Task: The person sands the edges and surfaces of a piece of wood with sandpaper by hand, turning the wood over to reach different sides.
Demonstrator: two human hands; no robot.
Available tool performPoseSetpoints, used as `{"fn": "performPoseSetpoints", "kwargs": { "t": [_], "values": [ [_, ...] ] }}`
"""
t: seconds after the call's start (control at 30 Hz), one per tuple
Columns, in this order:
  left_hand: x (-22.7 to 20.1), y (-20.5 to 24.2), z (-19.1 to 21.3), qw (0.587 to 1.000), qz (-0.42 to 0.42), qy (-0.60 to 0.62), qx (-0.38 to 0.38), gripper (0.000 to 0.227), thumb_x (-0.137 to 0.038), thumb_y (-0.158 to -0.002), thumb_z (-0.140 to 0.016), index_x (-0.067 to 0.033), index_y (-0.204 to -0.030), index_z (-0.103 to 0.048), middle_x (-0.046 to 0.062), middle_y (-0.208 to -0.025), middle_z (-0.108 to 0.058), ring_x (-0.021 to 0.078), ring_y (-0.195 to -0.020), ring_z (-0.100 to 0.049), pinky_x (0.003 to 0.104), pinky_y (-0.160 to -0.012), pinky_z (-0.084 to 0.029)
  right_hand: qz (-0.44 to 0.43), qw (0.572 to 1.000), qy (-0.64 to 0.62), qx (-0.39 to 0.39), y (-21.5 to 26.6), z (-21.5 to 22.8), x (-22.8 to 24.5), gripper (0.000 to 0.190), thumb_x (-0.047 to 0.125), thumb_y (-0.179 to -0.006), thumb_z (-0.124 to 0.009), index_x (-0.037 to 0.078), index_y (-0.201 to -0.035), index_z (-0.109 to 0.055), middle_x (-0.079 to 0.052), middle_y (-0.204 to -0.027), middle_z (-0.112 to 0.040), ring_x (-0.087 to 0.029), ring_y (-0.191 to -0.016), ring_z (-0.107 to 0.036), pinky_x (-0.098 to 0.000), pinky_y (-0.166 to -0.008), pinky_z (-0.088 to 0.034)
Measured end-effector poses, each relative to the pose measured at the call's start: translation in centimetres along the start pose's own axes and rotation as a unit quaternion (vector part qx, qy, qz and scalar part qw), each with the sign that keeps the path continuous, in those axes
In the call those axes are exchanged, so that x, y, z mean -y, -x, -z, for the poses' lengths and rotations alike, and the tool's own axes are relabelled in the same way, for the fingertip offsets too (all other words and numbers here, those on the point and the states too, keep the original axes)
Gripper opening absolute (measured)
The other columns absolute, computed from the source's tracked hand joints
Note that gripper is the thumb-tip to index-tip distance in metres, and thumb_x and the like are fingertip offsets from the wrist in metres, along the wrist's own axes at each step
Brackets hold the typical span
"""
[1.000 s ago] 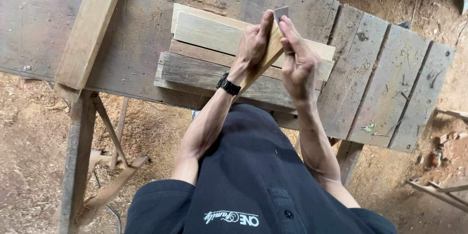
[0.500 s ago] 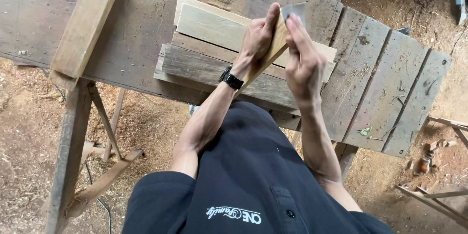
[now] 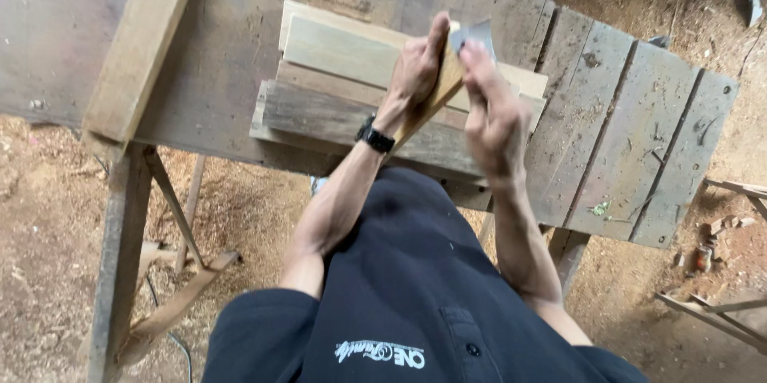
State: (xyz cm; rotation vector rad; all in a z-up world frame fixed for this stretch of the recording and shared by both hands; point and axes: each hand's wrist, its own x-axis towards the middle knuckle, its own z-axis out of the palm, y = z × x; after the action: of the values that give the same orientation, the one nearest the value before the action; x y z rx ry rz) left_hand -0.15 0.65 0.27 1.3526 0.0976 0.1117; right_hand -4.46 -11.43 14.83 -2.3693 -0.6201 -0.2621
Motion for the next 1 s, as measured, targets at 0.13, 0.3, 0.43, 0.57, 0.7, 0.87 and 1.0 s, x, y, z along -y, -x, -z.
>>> {"fn": "performPoseSetpoints", "kwargs": {
  "t": [0.13,0.3,0.43,0.57,0.7,0.87,1.0],
  "values": [
    [0.3,-0.3,0.0,0.999,0.031,0.014,0.012,0.079,-0.082,-0.092,-0.033,-0.0153,-0.054,-0.051,-0.003,-0.046,-0.049,0.0070,-0.037,-0.043,0.030,-0.034,-0.034,-0.058,0.996,-0.056,0.036,-0.9,-0.4,0.6,0.033,0.001,-0.107,-0.054,0.009,-0.136,-0.065,-0.016,-0.138,-0.064,-0.020,-0.100,-0.074,-0.0259,-0.084,-0.065],
    [1.0,-0.8,-0.5,0.999,0.041,-0.002,0.001,0.079,-0.082,-0.092,-0.034,-0.0156,-0.052,-0.047,-0.003,-0.046,-0.047,0.0074,-0.037,-0.044,0.030,-0.034,-0.033,-0.109,0.992,-0.001,0.062,-0.7,1.4,0.9,0.030,0.006,-0.107,-0.055,0.014,-0.134,-0.068,-0.011,-0.135,-0.072,-0.030,-0.090,-0.068,-0.0359,-0.074,-0.056],
    [0.5,-1.0,-0.3,0.999,0.020,0.038,-0.004,0.076,-0.081,-0.091,-0.036,-0.0161,-0.054,-0.050,-0.004,-0.048,-0.051,0.0082,-0.038,-0.045,0.032,-0.034,-0.034,-0.026,0.999,-0.030,0.032,-0.6,0.0,1.1,0.028,0.004,-0.111,-0.054,0.011,-0.135,-0.066,-0.016,-0.143,-0.062,-0.025,-0.124,-0.068,-0.0316,-0.101,-0.061],
    [0.5,-0.9,-0.5,0.999,0.022,0.034,-0.003,0.078,-0.082,-0.092,-0.035,-0.0159,-0.053,-0.051,-0.004,-0.047,-0.051,0.0079,-0.038,-0.046,0.031,-0.035,-0.035,-0.063,0.997,0.019,0.043,0.6,1.2,1.7,0.029,0.006,-0.111,-0.054,0.014,-0.136,-0.067,-0.011,-0.139,-0.066,-0.026,-0.111,-0.069,-0.0330,-0.089,-0.059],
    [0.5,-1.2,-0.3,1.000,0.024,0.017,0.006,0.078,-0.082,-0.091,-0.034,-0.0152,-0.053,-0.048,-0.003,-0.047,-0.048,0.0092,-0.037,-0.042,0.033,-0.034,-0.032,-0.044,0.998,0.040,0.028,-0.2,0.5,1.0,0.032,0.005,-0.110,-0.056,0.015,-0.140,-0.064,-0.010,-0.139,-0.068,-0.026,-0.111,-0.070,-0.0329,-0.091,-0.057],
    [0.6,-0.7,-0.5,0.999,0.038,-0.011,-0.020,0.081,-0.082,-0.091,-0.032,-0.0132,-0.053,-0.053,-0.001,-0.048,-0.052,0.0095,-0.042,-0.049,0.032,-0.039,-0.038,-0.053,0.998,0.022,0.038,0.7,0.9,0.3,0.034,0.002,-0.108,-0.055,0.013,-0.137,-0.066,-0.011,-0.132,-0.072,-0.018,-0.094,-0.072,-0.0252,-0.079,-0.061],
    [-0.3,-0.7,-0.1,1.000,0.017,0.003,-0.007,0.083,-0.082,-0.092,-0.034,-0.0114,-0.055,-0.057,0.000,-0.051,-0.057,0.0104,-0.046,-0.052,0.031,-0.043,-0.042,0.052,0.995,0.082,0.010,0.6,1.0,1.2,0.032,-0.001,-0.107,-0.057,0.009,-0.137,-0.065,-0.016,-0.136,-0.068,-0.026,-0.119,-0.071,-0.0346,-0.100,-0.060]
  ]
}}
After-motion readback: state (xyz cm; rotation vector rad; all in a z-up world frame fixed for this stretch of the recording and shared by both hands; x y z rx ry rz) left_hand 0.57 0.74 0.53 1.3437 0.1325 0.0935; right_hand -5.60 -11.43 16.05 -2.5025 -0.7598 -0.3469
